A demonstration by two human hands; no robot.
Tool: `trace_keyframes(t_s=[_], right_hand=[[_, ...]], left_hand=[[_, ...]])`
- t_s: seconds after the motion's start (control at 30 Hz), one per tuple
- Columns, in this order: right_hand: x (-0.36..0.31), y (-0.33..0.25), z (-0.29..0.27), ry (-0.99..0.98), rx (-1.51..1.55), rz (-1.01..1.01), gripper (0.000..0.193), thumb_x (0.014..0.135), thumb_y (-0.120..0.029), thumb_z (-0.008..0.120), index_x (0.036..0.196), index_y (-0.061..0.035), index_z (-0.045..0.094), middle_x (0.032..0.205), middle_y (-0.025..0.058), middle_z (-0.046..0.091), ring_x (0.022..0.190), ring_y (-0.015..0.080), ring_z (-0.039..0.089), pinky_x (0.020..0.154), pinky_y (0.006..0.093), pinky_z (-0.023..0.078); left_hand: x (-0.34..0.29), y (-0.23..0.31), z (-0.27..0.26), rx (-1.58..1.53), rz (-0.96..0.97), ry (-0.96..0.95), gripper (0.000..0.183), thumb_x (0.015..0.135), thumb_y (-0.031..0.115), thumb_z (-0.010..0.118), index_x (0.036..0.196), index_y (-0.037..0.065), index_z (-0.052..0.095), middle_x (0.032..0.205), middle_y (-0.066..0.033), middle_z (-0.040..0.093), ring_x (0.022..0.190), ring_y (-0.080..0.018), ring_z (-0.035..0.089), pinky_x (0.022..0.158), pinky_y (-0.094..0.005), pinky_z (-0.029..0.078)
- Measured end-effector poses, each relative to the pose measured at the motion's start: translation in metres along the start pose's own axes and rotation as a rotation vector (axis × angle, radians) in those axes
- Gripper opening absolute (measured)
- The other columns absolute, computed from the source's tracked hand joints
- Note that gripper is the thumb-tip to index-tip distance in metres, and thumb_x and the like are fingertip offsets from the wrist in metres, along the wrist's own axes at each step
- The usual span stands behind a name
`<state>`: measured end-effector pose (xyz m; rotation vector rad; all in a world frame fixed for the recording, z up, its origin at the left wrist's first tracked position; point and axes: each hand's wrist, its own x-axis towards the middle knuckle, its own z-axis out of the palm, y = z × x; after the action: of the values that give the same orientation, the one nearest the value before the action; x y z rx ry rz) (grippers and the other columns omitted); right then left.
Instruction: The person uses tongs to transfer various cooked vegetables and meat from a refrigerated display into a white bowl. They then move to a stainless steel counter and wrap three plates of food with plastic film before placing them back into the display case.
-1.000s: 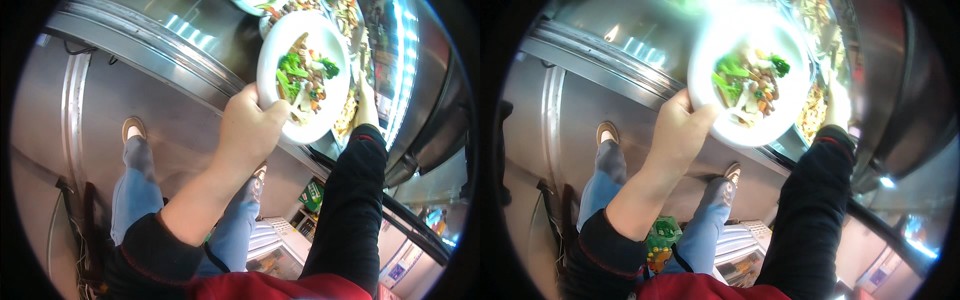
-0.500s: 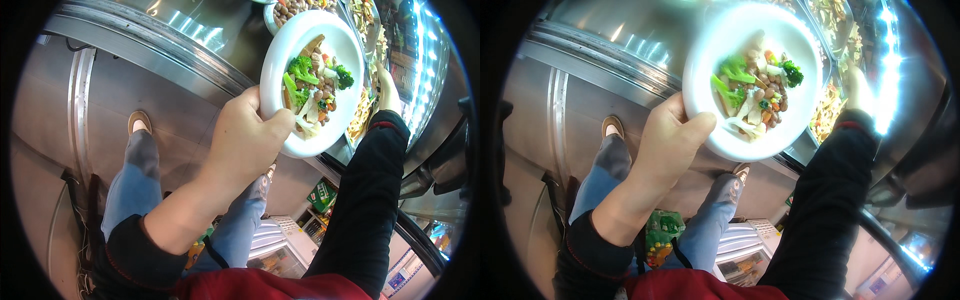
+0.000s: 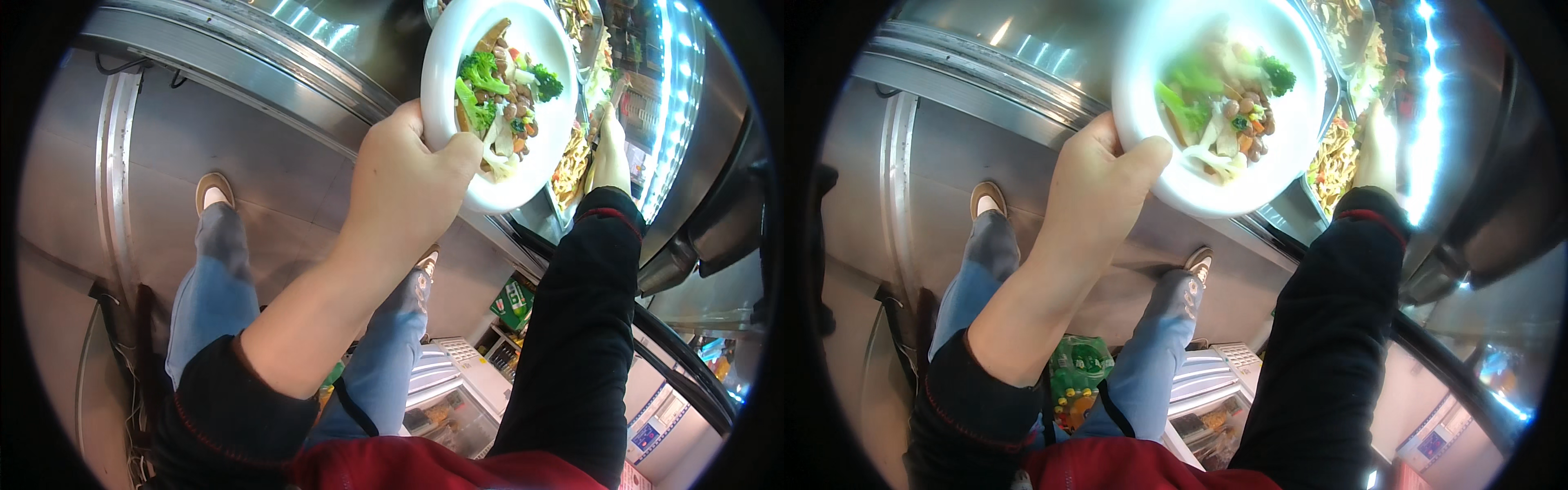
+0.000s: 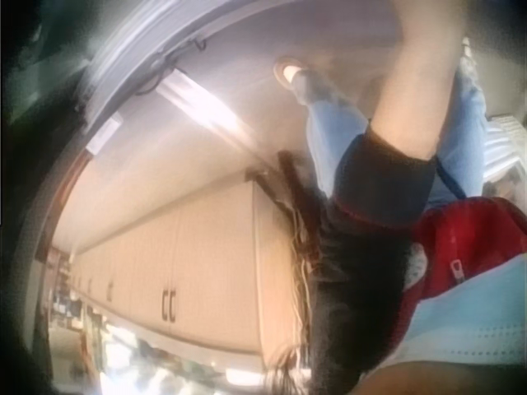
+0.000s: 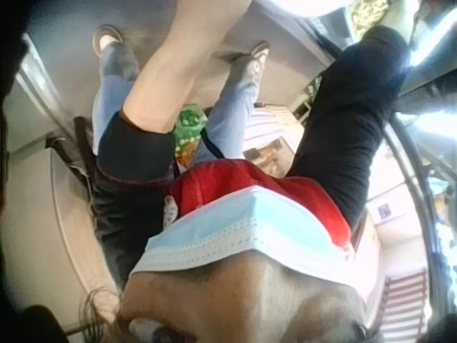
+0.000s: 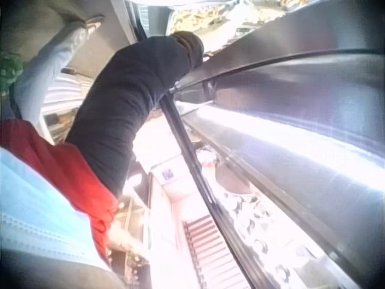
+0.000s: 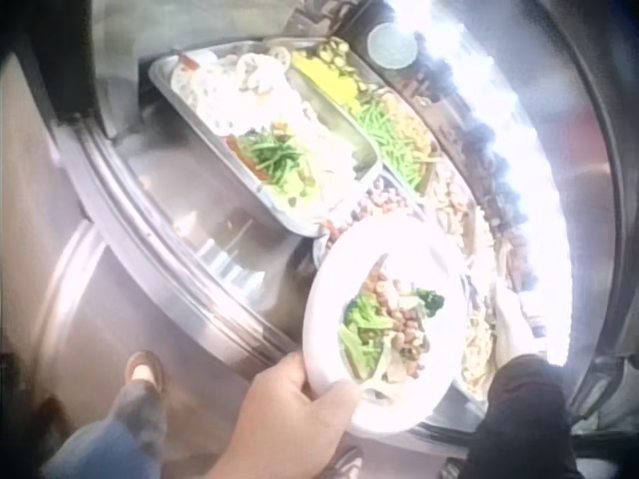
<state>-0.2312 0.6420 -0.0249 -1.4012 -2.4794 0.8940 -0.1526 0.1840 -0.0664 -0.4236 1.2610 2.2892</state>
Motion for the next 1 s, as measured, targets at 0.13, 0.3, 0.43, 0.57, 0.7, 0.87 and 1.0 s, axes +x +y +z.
trace_keyframes(t_s=[0.13, 0.3, 0.43, 0.57, 0.7, 0.87, 1.0], right_hand=[[-0.015, -0.001, 0.002, 0.095, 0.034, -0.118, 0.041, 0.088, -0.049, 0.053, 0.080, -0.0091, 0.048, 0.058, 0.0020, 0.048, 0.045, 0.0131, 0.043, 0.044, 0.0272, 0.037], [-0.002, 0.010, 0.000, 0.117, 0.130, -0.122, 0.042, 0.086, -0.050, 0.055, 0.079, -0.0088, 0.048, 0.057, 0.0020, 0.047, 0.045, 0.0130, 0.044, 0.043, 0.0273, 0.036], [0.014, 0.019, 0.002, 0.016, -0.141, 0.049, 0.045, 0.082, -0.054, 0.058, 0.081, -0.0101, 0.050, 0.057, -0.0006, 0.048, 0.043, 0.0102, 0.044, 0.040, 0.0250, 0.036], [0.010, 0.016, 0.004, 0.045, -0.012, 0.065, 0.050, 0.080, -0.060, 0.057, 0.081, -0.0111, 0.051, 0.055, -0.0028, 0.046, 0.041, 0.0072, 0.041, 0.038, 0.0208, 0.035], [0.003, 0.005, -0.005, 0.084, -0.010, 0.110, 0.052, 0.080, -0.062, 0.055, 0.085, -0.0109, 0.059, 0.053, -0.0040, 0.043, 0.040, 0.0069, 0.039, 0.038, 0.0221, 0.034], [0.032, 0.004, -0.002, 0.022, -0.284, 0.105, 0.047, 0.084, -0.057, 0.053, 0.079, -0.0116, 0.060, 0.054, -0.0031, 0.045, 0.040, 0.0087, 0.039, 0.038, 0.0243, 0.033], [0.062, 0.003, -0.003, 0.007, -0.302, 0.096, 0.046, 0.085, -0.057, 0.053, 0.078, -0.0116, 0.060, 0.054, -0.0029, 0.046, 0.040, 0.0089, 0.040, 0.038, 0.0246, 0.033]], left_hand=[[-0.002, 0.003, -0.003, 0.003, 0.002, -0.007, 0.029, 0.074, 0.015, 0.058, 0.091, -0.007, 0.062, 0.080, -0.0176, 0.066, 0.072, -0.0221, 0.065, 0.069, -0.0333, 0.050], [-0.001, 0.006, -0.004, 0.005, -0.008, 0.000, 0.028, 0.075, 0.015, 0.057, 0.091, -0.007, 0.062, 0.080, -0.0174, 0.066, 0.071, -0.0220, 0.064, 0.069, -0.0329, 0.050], [0.000, 0.006, -0.004, -0.017, -0.016, 0.010, 0.028, 0.074, 0.015, 0.057, 0.091, -0.007, 0.062, 0.080, -0.0172, 0.066, 0.071, -0.0217, 0.064, 0.068, -0.0329, 0.049], [0.001, 0.004, -0.004, -0.041, -0.009, 0.012, 0.028, 0.074, 0.015, 0.057, 0.091, -0.007, 0.062, 0.080, -0.0170, 0.066, 0.071, -0.0209, 0.064, 0.068, -0.0327, 0.049], [0.000, 0.001, -0.006, -0.055, -0.023, 0.009, 0.028, 0.074, 0.015, 0.057, 0.091, -0.007, 0.062, 0.080, -0.0164, 0.066, 0.071, -0.0195, 0.064, 0.068, -0.0320, 0.049], [0.000, 0.005, -0.016, 0.002, -0.086, -0.008, 0.028, 0.074, 0.014, 0.057, 0.093, -0.006, 0.062, 0.081, -0.0149, 0.066, 0.071, -0.0179, 0.064, 0.068, -0.0306, 0.050], [-0.003, 0.012, -0.011, -0.017, -0.115, -0.028, 0.030, 0.075, 0.013, 0.057, 0.098, -0.006, 0.061, 0.084, -0.0133, 0.066, 0.073, -0.0155, 0.063, 0.068, -0.0291, 0.049]])
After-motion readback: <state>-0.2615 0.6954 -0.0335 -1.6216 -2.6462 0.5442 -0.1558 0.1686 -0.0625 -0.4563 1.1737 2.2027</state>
